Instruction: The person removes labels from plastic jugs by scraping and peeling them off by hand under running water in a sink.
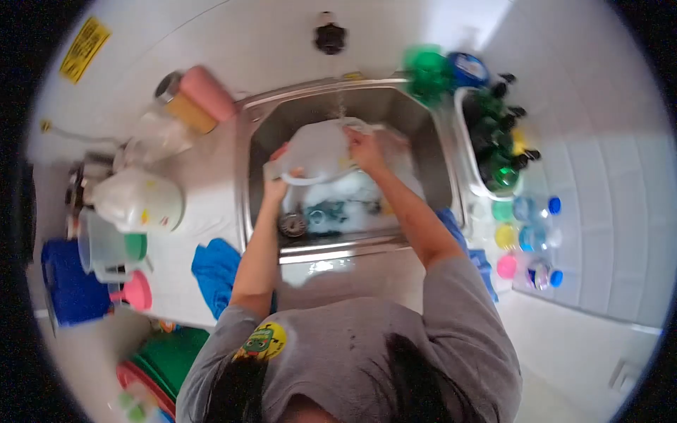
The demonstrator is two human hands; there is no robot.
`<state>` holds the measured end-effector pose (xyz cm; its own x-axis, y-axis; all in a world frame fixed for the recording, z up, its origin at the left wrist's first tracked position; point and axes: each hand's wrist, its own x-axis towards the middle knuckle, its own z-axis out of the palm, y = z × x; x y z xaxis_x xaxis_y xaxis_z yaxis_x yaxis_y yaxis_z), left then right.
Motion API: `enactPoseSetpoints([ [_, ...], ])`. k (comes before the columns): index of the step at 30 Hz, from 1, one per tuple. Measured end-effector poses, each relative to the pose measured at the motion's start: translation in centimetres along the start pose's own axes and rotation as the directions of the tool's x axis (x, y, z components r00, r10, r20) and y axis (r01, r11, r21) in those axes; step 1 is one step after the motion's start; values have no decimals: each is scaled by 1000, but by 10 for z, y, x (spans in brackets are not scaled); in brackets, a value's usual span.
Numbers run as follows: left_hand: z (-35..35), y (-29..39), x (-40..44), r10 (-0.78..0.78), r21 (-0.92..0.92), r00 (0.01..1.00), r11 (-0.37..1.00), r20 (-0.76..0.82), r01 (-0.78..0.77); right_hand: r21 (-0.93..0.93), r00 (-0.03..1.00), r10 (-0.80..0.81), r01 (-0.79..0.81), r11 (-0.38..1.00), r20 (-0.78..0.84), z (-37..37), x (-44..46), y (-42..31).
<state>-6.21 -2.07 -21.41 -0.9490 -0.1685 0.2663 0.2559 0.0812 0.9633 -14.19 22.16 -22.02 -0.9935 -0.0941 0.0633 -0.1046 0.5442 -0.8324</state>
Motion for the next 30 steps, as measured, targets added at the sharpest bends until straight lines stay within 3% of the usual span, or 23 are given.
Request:
enactPoseSetpoints([
  [1,0,-3,-1,87,4,996,996,13,-87,221,996,-66,78,972,-62,4,-6,16],
  [3,0,9,-3,90,80,992,992,88,-97,245,996,10,12,969,-87,-7,-3,40],
  [9,2,20,-4,25,67,999,997,41,-27,-60,995,-7,2,998,-98,-36,-20,-9],
  [14,-4,6,1,61,18,996,998,66,-63,-313,997,-48,29,949,-55,-48,-34,-69],
  [20,1,14,1,31,37,999,999,32,-32,-378,994,-6,47,925,109,6,21,-6],
  [25,3,18,2,107,90,989,989,100,-116,-506,998,-65,54,861,-5,-8,11,-28],
  [30,-8,11,-1,-1,67,999,998,47,-2,-599,990,-129,65,798,-64,-7,-8,-48],
])
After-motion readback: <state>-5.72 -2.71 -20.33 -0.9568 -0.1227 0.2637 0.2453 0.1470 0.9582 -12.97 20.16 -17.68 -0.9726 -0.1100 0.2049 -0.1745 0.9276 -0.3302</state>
